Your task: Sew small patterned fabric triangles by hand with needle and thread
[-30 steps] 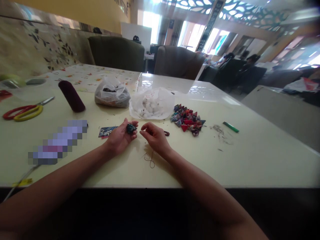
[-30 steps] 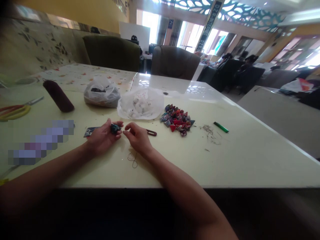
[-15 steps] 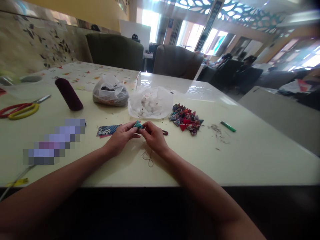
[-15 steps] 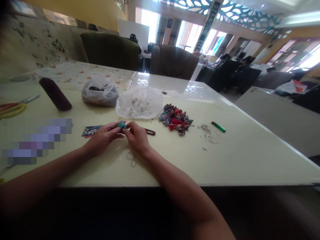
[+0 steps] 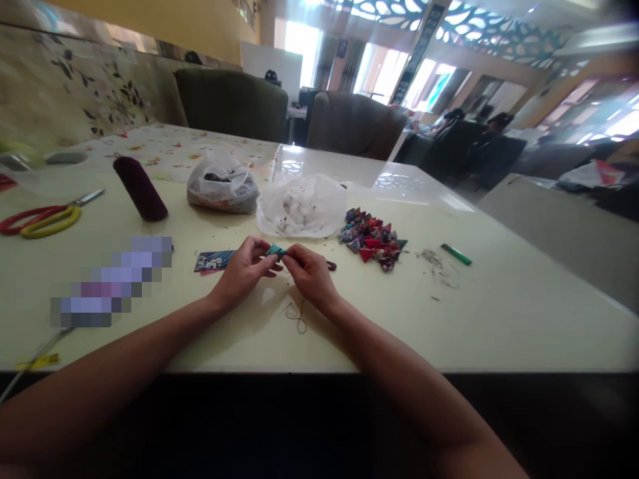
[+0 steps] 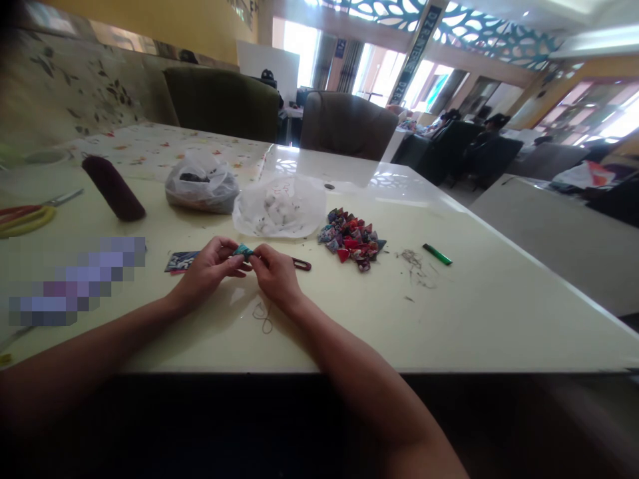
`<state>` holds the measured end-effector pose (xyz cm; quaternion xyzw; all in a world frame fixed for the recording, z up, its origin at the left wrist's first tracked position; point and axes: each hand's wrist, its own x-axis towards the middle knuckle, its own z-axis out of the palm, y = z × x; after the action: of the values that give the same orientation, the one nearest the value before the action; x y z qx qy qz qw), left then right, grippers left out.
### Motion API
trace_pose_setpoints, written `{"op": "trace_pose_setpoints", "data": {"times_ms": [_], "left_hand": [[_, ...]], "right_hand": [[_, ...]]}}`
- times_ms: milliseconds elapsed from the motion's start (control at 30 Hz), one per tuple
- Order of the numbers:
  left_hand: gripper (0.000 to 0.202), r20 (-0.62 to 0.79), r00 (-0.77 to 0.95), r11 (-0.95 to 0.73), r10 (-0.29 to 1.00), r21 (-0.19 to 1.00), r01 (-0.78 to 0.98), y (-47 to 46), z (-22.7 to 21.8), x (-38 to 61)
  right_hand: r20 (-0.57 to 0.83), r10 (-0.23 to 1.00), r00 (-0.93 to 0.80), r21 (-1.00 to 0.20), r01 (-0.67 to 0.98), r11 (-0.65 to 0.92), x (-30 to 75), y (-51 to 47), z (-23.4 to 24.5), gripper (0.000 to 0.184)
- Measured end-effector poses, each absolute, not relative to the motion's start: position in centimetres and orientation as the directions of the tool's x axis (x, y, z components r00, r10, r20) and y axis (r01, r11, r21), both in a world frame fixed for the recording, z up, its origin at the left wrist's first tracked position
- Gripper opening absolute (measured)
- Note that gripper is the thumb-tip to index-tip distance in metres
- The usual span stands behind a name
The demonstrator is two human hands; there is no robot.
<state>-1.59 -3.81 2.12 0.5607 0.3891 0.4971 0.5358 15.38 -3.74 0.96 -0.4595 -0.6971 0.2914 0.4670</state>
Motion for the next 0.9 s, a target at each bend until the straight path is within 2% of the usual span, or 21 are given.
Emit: {"op": "trace_pose_setpoints", "data": {"times_ms": [500,667,900], "left_hand": [[0.024,0.165,0.222,-0.161,0.961,0.986,-0.036,-3.90,2.23,-1.64],[0.020,0.152,0.198,-0.142,0.968,0.988,-0.060,-4.01,2.50,-1.60],[0.010,0.210,0.168,-0.223,0.963,0.973,0.058,-4.12,2.79,-1.63]], "right_hand": [[0.400,0.901,-0.166,-0.805,0.406,0.432,15.52,-3.89,1.21,0.028],[0.403,0.903,-0.147,-0.826,0.367,0.429,15.62,-3.79,1.24,0.029],[0.342,0.929,-0.143,-0.886,0.279,0.370,15.67,-3.70,1.30,0.027]]}}
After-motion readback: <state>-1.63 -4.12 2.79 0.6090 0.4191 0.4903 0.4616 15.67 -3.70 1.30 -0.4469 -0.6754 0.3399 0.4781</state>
